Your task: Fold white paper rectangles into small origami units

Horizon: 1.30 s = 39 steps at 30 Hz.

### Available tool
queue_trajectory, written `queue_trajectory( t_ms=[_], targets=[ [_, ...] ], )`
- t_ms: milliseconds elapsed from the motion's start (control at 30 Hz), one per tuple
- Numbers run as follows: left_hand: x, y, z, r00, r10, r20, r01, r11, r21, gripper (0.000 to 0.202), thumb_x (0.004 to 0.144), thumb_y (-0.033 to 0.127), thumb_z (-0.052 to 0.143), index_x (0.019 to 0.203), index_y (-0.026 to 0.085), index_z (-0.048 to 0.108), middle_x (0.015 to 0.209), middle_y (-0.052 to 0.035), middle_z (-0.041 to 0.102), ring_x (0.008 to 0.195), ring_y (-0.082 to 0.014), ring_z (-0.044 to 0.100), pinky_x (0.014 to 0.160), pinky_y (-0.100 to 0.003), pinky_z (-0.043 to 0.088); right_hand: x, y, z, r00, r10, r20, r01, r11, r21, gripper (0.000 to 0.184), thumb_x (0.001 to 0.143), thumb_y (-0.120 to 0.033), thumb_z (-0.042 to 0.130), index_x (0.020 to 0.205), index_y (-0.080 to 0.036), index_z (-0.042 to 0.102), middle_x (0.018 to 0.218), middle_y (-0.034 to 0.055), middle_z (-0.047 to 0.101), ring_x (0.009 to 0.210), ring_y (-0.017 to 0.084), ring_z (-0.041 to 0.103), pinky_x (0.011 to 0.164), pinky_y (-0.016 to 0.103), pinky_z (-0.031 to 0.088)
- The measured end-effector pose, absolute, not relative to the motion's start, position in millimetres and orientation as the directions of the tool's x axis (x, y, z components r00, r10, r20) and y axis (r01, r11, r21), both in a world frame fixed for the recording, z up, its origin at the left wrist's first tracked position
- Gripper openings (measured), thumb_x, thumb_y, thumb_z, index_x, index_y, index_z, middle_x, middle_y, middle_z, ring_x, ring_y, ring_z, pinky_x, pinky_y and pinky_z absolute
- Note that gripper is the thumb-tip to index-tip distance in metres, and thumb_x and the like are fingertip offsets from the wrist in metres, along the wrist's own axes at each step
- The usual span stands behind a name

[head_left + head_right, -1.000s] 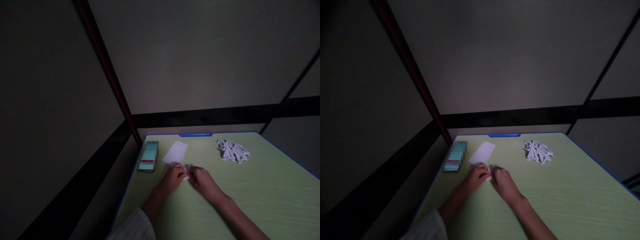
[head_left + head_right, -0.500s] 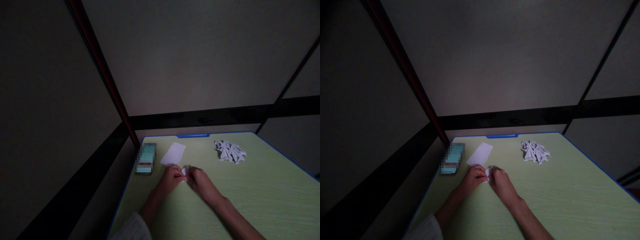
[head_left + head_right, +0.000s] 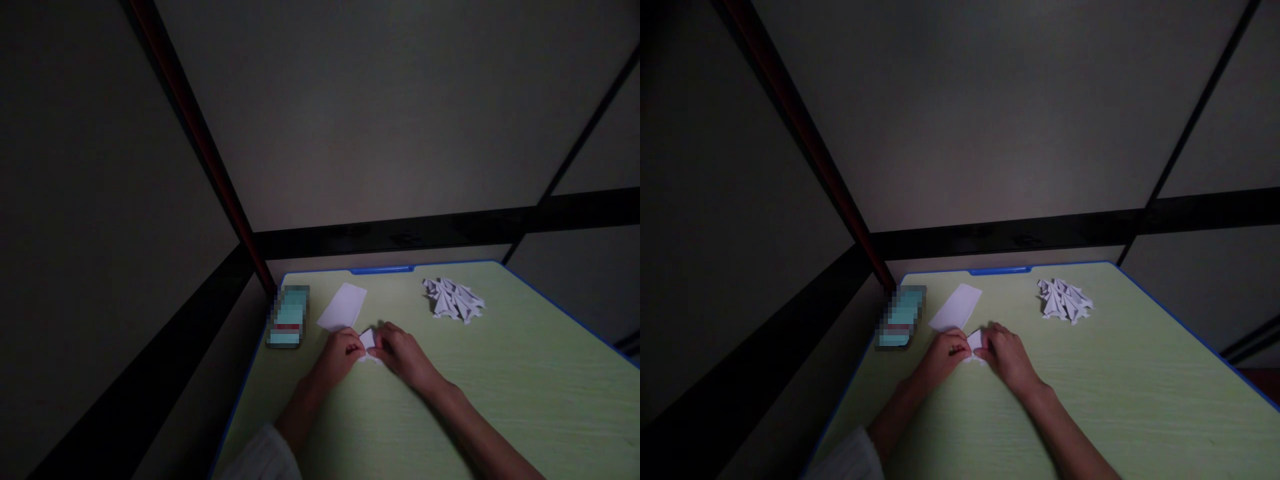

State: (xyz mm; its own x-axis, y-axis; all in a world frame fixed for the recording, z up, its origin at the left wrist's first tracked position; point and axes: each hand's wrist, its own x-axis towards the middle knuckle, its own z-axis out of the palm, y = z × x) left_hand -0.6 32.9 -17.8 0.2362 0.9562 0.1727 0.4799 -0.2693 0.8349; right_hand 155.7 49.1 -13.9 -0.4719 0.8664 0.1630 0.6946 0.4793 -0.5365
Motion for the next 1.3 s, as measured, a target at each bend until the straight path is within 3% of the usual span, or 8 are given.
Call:
queue_trajectory(
  t_ms=[167,300,433,600,733,833,1200,1300],
  targets=[
    [-1,33,-18,0.241,0.955,0.170,0.476,-0.269,0.837,0.015,0.061,0.004,0.052,0.052,0.013,0.059,0.060,-0.0004,0.052,0.061,-0.0110,0.049,0.055,-0.021,0.037,161,58,-25,-0.504,0.852,0.143,0.597,0.463,-0.656,0.014,0.065,-0.019,0.060,0.058,-0.016,0.047,0.067,0.0009,0.048,0.060,0.013,0.046,0.053,0.021,0.033],
    [0,32,-19,0.243,0.953,0.181,0.490,-0.282,0.825,0.014,0.063,0.005,0.052,0.057,0.013,0.061,0.064,-0.0014,0.054,0.063,-0.0118,0.051,0.057,-0.021,0.039,161,59,-30,-0.480,0.864,0.154,0.601,0.452,-0.659,0.016,0.061,-0.015,0.062,0.058,-0.016,0.046,0.066,0.0003,0.048,0.062,0.013,0.045,0.055,0.021,0.032],
    [0,28,-21,0.327,0.909,0.259,0.537,-0.405,0.740,0.019,0.069,0.005,0.048,0.068,0.015,0.064,0.071,-0.0024,0.055,0.070,-0.0119,0.052,0.064,-0.022,0.040,161,55,-23,-0.482,0.854,0.195,0.572,0.476,-0.668,0.011,0.063,-0.015,0.060,0.061,-0.016,0.049,0.066,0.0001,0.048,0.061,0.013,0.045,0.055,0.021,0.033],
    [6,18,-17,0.425,0.865,0.269,0.721,-0.503,0.476,0.023,0.077,0.009,0.040,0.075,0.015,0.063,0.076,-0.0033,0.055,0.076,-0.0126,0.051,0.066,-0.022,0.041,165,56,-12,-0.549,0.821,0.160,0.478,0.465,-0.745,0.010,0.065,-0.006,0.048,0.060,-0.014,0.053,0.063,0.0010,0.052,0.059,0.012,0.048,0.054,0.020,0.036],
    [16,1,-16,0.528,0.821,0.216,0.830,-0.553,0.071,0.025,0.079,0.009,0.037,0.094,0.010,0.057,0.092,-0.0087,0.057,0.089,-0.0186,0.049,0.077,-0.030,0.040,165,59,-14,-0.539,0.829,0.153,0.483,0.453,-0.749,0.017,0.061,-0.001,0.044,0.057,-0.013,0.054,0.058,0.0009,0.054,0.056,0.012,0.049,0.054,0.020,0.036],
    [20,-9,-17,0.545,0.817,0.187,0.835,-0.548,-0.039,0.033,0.079,0.010,0.037,0.111,0.009,0.047,0.106,-0.0122,0.054,0.096,-0.0214,0.047,0.080,-0.032,0.040,164,59,-16,-0.530,0.834,0.158,0.483,0.449,-0.752,0.017,0.060,-0.001,0.044,0.057,-0.013,0.055,0.058,0.0012,0.055,0.056,0.012,0.049,0.054,0.020,0.036],
    [3,-2,-11,0.539,0.818,0.201,0.781,-0.575,0.245,0.040,0.074,0.007,0.038,0.108,0.023,0.052,0.114,-0.0012,0.053,0.103,-0.0171,0.042,0.097,-0.038,0.024,173,54,-9,-0.547,0.827,0.128,0.521,0.456,-0.722,0.016,0.061,-0.002,0.043,0.059,-0.013,0.055,0.054,-0.0020,0.051,0.051,0.010,0.045,0.049,0.018,0.034],
    [-3,3,-9,0.570,0.797,0.200,0.733,-0.603,0.315,0.040,0.072,0.007,0.040,0.105,0.023,0.054,0.114,0.0002,0.054,0.104,-0.0160,0.042,0.097,-0.037,0.025,177,53,-2,-0.580,0.802,0.141,0.520,0.498,-0.694,0.014,0.062,-0.004,0.046,0.064,-0.013,0.056,0.059,-0.0004,0.052,0.054,0.010,0.046,0.050,0.019,0.034]
  ],
)
